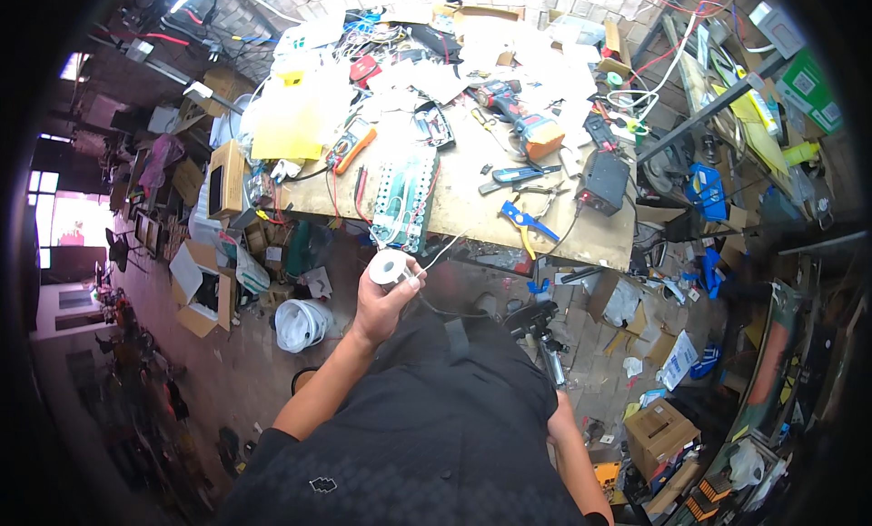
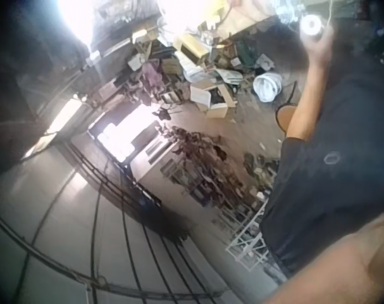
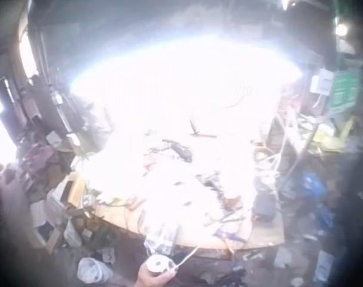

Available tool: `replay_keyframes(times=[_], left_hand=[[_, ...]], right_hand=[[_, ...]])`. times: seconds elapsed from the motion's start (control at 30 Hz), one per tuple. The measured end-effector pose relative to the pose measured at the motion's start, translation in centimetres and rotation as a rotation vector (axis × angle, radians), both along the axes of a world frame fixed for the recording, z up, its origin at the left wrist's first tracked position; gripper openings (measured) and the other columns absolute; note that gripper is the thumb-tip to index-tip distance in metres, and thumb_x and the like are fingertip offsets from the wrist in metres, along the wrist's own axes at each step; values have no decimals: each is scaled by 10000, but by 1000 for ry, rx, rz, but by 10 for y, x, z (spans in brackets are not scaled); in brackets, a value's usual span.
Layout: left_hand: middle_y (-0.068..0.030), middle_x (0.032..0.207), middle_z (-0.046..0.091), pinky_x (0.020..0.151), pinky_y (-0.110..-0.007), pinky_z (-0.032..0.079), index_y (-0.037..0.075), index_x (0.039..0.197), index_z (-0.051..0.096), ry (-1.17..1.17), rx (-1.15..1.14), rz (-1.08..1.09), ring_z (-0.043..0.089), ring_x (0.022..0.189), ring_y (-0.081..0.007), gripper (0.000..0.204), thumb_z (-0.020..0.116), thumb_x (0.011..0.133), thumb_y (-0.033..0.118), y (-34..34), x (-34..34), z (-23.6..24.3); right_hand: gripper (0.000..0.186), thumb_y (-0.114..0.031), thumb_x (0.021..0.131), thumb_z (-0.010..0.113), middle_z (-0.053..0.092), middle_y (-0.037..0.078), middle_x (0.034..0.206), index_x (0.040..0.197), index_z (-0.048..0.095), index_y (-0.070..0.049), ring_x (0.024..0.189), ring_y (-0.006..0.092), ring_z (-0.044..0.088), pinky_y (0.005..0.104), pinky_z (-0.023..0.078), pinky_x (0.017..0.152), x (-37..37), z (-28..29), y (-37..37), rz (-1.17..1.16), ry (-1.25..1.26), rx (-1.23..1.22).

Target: The person works on a green circuit board, using a soldering iron to heat connections and applying solder wire. They handle the board and wires, then move to the floor to continue working on the same board.

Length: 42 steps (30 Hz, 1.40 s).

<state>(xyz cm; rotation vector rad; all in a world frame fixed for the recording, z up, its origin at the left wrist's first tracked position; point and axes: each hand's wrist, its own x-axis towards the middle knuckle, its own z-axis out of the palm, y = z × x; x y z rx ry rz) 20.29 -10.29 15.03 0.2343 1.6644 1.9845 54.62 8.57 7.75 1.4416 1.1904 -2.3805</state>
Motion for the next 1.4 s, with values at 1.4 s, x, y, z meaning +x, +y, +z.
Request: replay_keyframes(times=[1.4], left_hand=[[-65,932,671,775,-294,515,10,1060,611,18,46,-458,632,824,-137,225,678,848,43,-33,-81,-32]], right_hand=[[365,-140,864,720,727,178,1071,1205,671,-18,980,304,726,380,548,854,23,118,-184,347,-333,978]])
